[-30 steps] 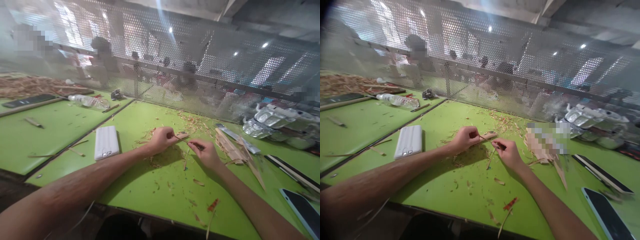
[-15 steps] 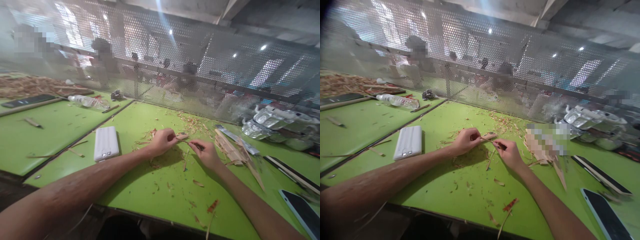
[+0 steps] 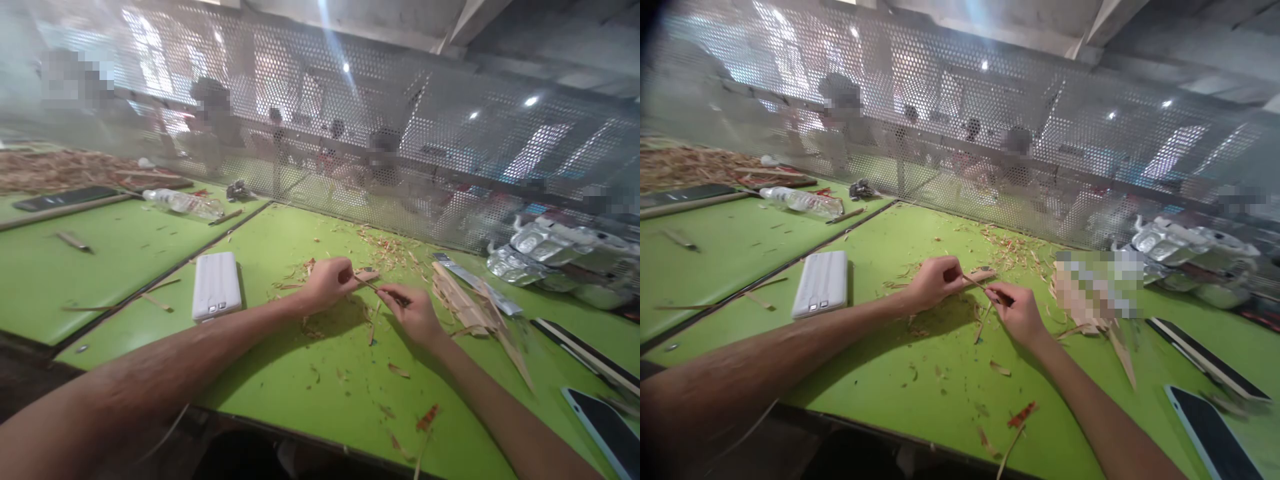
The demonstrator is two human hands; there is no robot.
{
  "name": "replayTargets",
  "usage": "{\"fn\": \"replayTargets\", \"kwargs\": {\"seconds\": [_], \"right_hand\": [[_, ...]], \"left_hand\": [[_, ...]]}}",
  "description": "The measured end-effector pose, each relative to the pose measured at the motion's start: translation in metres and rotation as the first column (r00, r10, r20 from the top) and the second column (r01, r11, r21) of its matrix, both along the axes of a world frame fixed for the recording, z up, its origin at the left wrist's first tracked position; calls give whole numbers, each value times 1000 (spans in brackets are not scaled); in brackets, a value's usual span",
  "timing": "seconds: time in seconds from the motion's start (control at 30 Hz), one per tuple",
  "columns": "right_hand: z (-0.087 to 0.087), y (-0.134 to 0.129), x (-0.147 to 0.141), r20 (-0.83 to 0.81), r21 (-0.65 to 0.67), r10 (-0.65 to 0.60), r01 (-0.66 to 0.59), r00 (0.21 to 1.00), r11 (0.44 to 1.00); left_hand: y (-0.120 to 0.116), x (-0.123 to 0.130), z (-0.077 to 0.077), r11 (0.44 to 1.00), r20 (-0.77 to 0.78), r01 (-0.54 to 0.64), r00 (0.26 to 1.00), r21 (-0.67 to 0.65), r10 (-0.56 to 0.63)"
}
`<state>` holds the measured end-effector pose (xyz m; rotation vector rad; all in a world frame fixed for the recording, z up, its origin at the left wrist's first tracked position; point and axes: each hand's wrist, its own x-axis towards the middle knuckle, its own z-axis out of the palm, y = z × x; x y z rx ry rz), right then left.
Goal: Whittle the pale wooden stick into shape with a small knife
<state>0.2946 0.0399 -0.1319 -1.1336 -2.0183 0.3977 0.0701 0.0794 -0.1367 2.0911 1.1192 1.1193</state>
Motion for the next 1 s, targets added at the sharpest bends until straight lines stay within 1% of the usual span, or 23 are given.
{"fn": "replayTargets", "kwargs": {"seconds": [0.1,0.2,0.3,0.47,0.6,0.7,0.87,1.0], "right_hand": [[1,-1,0,18,36,-2,1,1000,999],[2,0,1,30,50,-5,4,1000,999],[2,1,3,34,43,-20,19,999,999],[2,2,5,46,16,-24,23,999,1000],[3,4,6,56,49,-30,27,998,998],[2,6,8,57,45,-18,15,998,999],[-1,9,10,69,74,-31,26,997,997],[-4,5,7,64,47,-28,25,998,999]], "left_hand": [[2,0,-2,1000,-1,14,1000,-10,-14],[3,1,-2,1000,12,-3,1000,-19,3],[3,2,0,999,28,-5,1000,-34,6],[3,2,0,999,41,39,998,-38,-37],[3,0,-1,993,83,80,994,-87,-73],[2,-1,0,985,90,95,993,-145,-82],[0,0,1,981,76,87,994,-176,-75],[-1,1,4,985,51,25,999,-169,-16]]}}
